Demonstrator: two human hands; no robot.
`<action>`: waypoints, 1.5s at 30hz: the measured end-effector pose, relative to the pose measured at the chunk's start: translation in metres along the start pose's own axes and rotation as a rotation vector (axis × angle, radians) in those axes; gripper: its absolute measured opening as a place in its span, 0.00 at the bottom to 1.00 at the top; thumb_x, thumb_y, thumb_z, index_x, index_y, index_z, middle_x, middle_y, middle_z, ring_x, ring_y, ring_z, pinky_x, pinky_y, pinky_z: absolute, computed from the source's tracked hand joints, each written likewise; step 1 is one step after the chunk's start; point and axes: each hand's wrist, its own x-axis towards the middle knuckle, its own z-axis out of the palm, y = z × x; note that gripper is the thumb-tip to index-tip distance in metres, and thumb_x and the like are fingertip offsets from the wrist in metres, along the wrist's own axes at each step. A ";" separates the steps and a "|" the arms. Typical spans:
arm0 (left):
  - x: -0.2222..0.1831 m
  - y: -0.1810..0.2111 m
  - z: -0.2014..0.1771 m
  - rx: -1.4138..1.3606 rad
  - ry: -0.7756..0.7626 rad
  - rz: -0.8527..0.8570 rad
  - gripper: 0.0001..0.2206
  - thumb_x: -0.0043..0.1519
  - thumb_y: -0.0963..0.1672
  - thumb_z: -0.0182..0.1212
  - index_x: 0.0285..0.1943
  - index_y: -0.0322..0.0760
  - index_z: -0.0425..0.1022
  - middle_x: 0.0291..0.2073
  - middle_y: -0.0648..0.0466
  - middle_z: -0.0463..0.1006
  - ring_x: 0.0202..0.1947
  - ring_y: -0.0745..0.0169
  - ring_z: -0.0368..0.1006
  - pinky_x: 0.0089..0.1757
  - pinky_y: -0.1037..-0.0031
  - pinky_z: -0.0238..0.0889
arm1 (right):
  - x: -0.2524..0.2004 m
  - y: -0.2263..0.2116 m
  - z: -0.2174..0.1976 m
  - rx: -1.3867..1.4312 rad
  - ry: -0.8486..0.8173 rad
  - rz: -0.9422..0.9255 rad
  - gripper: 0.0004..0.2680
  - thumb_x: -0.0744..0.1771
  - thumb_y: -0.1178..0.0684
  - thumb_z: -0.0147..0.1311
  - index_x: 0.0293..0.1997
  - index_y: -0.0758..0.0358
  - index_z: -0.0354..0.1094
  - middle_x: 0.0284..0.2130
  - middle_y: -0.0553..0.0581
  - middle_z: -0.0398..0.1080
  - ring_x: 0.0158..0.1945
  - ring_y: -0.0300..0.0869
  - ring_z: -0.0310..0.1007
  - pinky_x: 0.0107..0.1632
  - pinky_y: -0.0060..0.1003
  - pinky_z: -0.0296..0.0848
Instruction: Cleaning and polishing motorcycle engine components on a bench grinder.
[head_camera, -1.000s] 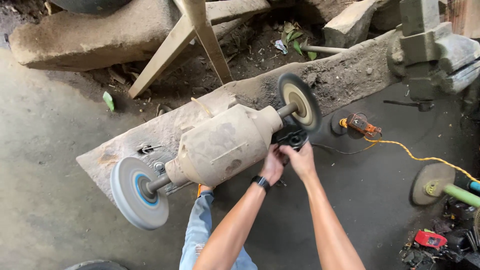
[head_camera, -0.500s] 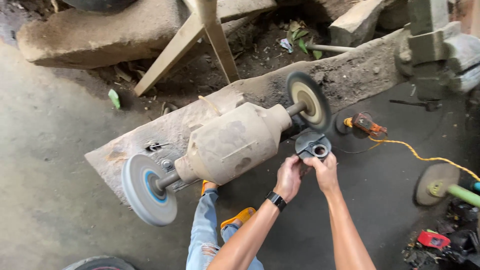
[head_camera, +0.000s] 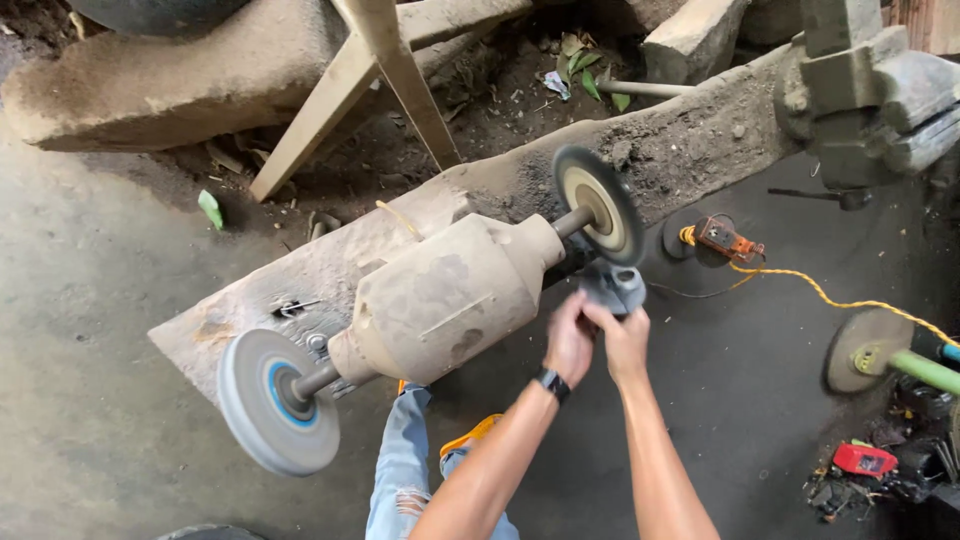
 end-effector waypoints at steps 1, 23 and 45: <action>0.024 -0.008 -0.017 -0.003 -0.002 0.000 0.06 0.69 0.46 0.57 0.46 0.41 0.76 0.41 0.60 0.78 0.44 0.69 0.72 0.48 0.72 0.64 | 0.014 0.006 0.002 -0.003 0.000 -0.002 0.10 0.62 0.60 0.61 0.46 0.67 0.73 0.37 0.50 0.76 0.39 0.34 0.74 0.44 0.29 0.72; -0.108 0.039 0.075 0.595 -0.083 0.062 0.14 0.69 0.44 0.55 0.59 0.31 0.75 0.48 0.59 0.78 0.48 0.74 0.69 0.50 0.77 0.63 | -0.054 -0.033 -0.028 0.563 -0.076 0.066 0.17 0.67 0.52 0.43 0.61 0.71 0.64 0.55 0.59 0.71 0.59 0.46 0.70 0.66 0.43 0.65; -0.063 0.057 0.110 1.033 0.017 0.293 0.16 0.61 0.43 0.54 0.55 0.28 0.76 0.42 0.50 0.82 0.43 0.64 0.76 0.47 0.71 0.70 | 0.008 -0.025 -0.013 0.913 -0.022 0.396 0.19 0.71 0.39 0.39 0.56 0.65 0.68 0.51 0.58 0.74 0.53 0.48 0.74 0.61 0.44 0.69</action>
